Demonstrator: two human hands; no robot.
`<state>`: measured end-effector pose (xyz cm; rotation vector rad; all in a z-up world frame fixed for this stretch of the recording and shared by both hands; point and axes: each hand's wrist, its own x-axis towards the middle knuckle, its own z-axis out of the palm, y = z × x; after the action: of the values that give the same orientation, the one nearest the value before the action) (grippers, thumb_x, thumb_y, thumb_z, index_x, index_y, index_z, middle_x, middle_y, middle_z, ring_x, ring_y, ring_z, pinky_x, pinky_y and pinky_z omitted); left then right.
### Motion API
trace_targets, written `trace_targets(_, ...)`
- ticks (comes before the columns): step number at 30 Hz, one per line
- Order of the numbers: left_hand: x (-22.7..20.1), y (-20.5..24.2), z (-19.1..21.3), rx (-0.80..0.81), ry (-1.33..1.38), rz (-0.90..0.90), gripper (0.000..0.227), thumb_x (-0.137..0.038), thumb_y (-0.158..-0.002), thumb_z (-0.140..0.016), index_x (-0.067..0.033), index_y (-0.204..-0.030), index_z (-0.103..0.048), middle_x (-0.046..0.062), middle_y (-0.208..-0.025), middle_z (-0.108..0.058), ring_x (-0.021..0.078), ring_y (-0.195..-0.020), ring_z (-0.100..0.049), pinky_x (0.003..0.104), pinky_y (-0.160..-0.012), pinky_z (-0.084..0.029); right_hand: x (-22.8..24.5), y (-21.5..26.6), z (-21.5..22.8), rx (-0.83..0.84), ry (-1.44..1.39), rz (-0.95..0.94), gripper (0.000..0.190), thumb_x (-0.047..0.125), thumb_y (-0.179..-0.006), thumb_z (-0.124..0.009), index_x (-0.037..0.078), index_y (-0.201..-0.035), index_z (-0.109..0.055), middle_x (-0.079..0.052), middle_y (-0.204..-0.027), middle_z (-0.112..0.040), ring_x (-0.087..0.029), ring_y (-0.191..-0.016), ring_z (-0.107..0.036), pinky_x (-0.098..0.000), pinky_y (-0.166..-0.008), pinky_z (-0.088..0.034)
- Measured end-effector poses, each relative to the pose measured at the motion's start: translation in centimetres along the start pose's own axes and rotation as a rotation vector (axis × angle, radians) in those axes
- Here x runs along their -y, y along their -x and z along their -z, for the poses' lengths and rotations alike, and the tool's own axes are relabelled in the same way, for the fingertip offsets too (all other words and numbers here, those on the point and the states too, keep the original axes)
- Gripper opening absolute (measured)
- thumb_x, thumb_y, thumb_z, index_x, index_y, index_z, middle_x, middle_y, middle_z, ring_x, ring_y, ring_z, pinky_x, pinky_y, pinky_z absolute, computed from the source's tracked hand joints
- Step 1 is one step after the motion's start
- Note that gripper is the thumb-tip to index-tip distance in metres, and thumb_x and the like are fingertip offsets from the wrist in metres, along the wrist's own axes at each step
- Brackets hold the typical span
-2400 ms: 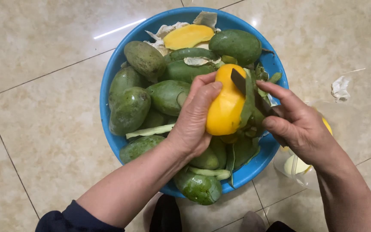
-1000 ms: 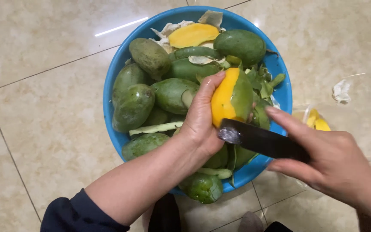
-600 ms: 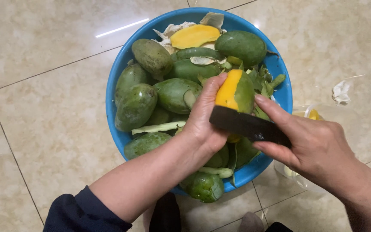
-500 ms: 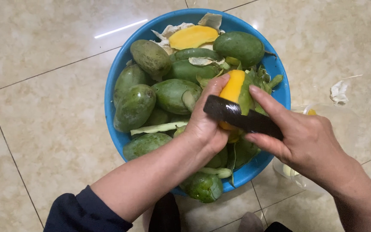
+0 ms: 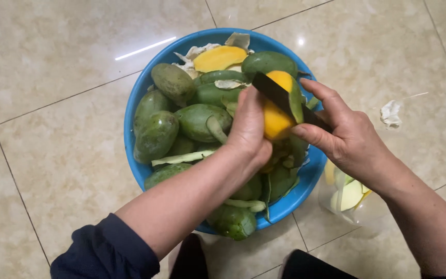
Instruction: Peeling and slicing mangoes using a knife over a basin
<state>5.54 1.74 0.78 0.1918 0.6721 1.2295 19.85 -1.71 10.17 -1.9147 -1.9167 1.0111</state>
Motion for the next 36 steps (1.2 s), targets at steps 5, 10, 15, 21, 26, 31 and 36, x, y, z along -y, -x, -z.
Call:
trace_targets(5,-0.5,-0.7,-1.6,-0.125,-0.002,0.052,0.043,-0.033,-0.085,-0.066,-0.0018,-0.114,-0.06,0.011,-0.102,-0.063,0.0181,-0.089,-0.057,0.034,-0.08,-0.049,-2.2,0.6,1.0,-0.041,-0.051,0.024,0.073,0.026,-0.089,-0.069,0.014,-0.157,-0.047,-0.011,-0.105,-0.079,-0.019,-0.083,-0.073,-0.0305,-0.069,-0.053)
trace_targets(10,1.9,1.2,-1.9,-0.178,-0.026,0.041,0.048,-0.036,-0.09,-0.062,-0.0005,-0.118,-0.051,0.013,-0.106,-0.057,0.0174,-0.094,-0.055,0.032,-0.082,-0.049,-3.0,0.3,0.5,-0.055,-0.091,0.075,0.069,0.023,-0.091,-0.068,0.015,-0.157,-0.048,-0.01,-0.118,-0.076,-0.019,-0.085,-0.071,-0.0298,-0.073,-0.054)
trace_targets(15,3.5,1.6,0.9,-0.263,0.145,0.096,0.032,-0.024,-0.089,-0.068,-0.0075,-0.115,-0.062,0.011,-0.107,-0.066,0.0199,-0.091,-0.062,0.033,-0.078,-0.053,-3.5,1.4,0.2,0.059,-0.033,-0.008,0.076,0.039,-0.087,-0.067,0.022,-0.159,-0.045,-0.012,-0.12,-0.08,-0.022,-0.098,-0.078,-0.0334,-0.079,-0.057)
trace_targets(21,3.5,3.2,1.1,-0.127,0.069,0.064,0.035,-0.025,-0.092,-0.067,-0.0026,-0.118,-0.06,0.013,-0.108,-0.065,0.0171,-0.092,-0.061,0.029,-0.079,-0.051,-3.9,0.6,-0.5,0.031,-0.13,-0.057,0.071,0.041,-0.087,-0.065,0.022,-0.154,-0.051,-0.013,-0.129,-0.076,-0.023,-0.108,-0.076,-0.0348,-0.086,-0.058)
trace_targets(26,2.6,2.8,3.3,-0.099,0.251,0.128,0.031,-0.02,-0.092,-0.068,-0.003,-0.117,-0.065,0.011,-0.105,-0.068,0.0172,-0.086,-0.063,0.028,-0.075,-0.052,-2.2,0.8,-0.1,0.16,-0.308,-0.154,0.069,0.027,-0.089,-0.065,0.018,-0.157,-0.054,-0.005,-0.095,-0.07,-0.015,-0.063,-0.052,-0.0281,-0.054,-0.039)
trace_targets(31,1.4,2.7,3.6,-0.108,0.313,0.161,0.03,-0.02,-0.089,-0.072,-0.003,-0.112,-0.065,0.011,-0.1,-0.067,0.0167,-0.081,-0.063,0.028,-0.073,-0.055,-2.0,0.5,-0.8,0.131,-0.317,-0.186,0.072,0.033,-0.087,-0.065,0.016,-0.157,-0.055,-0.011,-0.089,-0.076,-0.016,-0.055,-0.05,-0.0291,-0.049,-0.034)
trace_targets(36,0.2,4.0,2.5,0.134,0.293,0.184,0.031,-0.019,-0.092,-0.067,-0.002,-0.117,-0.06,0.014,-0.104,-0.067,0.0186,-0.085,-0.067,0.029,-0.074,-0.059,-1.9,-1.6,-0.7,0.14,-0.551,-0.193,0.071,0.04,-0.094,-0.057,0.01,-0.158,-0.053,-0.002,-0.061,-0.048,-0.011,-0.047,-0.037,-0.0277,-0.04,-0.023)
